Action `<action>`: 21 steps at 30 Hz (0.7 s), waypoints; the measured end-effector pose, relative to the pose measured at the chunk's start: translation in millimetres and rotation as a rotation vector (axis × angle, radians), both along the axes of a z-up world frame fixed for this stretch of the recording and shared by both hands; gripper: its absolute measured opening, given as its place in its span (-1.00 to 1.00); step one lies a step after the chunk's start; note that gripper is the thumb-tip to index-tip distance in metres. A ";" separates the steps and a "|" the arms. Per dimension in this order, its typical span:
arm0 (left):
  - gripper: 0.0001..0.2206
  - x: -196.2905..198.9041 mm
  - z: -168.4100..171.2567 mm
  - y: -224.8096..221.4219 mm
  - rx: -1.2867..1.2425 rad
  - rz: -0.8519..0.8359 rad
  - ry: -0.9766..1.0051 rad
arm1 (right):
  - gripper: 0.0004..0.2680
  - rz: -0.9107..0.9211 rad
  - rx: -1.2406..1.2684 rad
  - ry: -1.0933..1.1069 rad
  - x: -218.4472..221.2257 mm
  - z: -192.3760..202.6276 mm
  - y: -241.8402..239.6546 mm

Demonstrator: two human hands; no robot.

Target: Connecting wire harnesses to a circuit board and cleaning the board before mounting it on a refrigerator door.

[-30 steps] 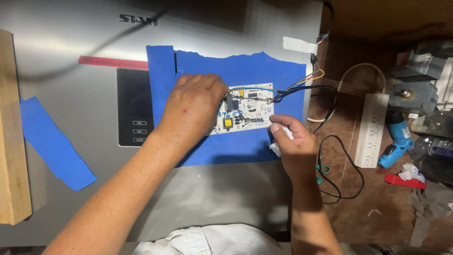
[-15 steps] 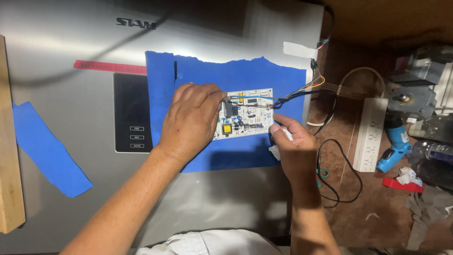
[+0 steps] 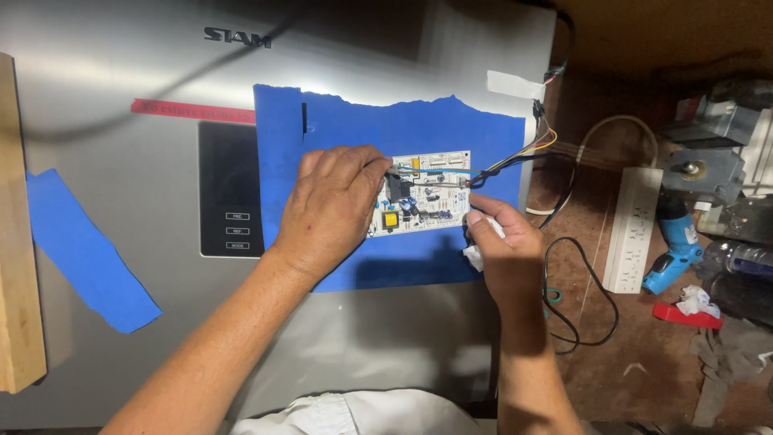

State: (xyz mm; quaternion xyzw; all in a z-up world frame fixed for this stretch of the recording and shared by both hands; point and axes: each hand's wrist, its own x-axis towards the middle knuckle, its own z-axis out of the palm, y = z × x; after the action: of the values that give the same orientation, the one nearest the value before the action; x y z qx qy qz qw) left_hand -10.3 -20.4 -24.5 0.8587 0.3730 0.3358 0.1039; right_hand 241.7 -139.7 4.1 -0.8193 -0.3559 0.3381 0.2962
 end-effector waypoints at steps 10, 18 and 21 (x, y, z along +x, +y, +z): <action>-0.88 0.3 0.5 -1.4 0.030 0.000 0.011 | -0.78 -0.024 0.041 -0.007 0.7 -1.1 -1.3; -0.89 -0.2 5.2 1.4 -0.029 0.007 0.017 | -0.81 -0.014 0.095 -0.052 -0.3 -6.5 -0.4; -0.88 -1.3 8.5 1.8 -0.057 0.003 0.016 | -0.80 -0.027 0.123 -0.012 1.4 -7.5 1.3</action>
State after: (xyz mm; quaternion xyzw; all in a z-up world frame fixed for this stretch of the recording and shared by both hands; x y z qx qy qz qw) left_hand -11.6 -18.6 -16.1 0.8576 0.3843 0.3183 0.1248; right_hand 243.0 -138.4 -3.4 -0.8063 -0.3668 0.3067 0.3481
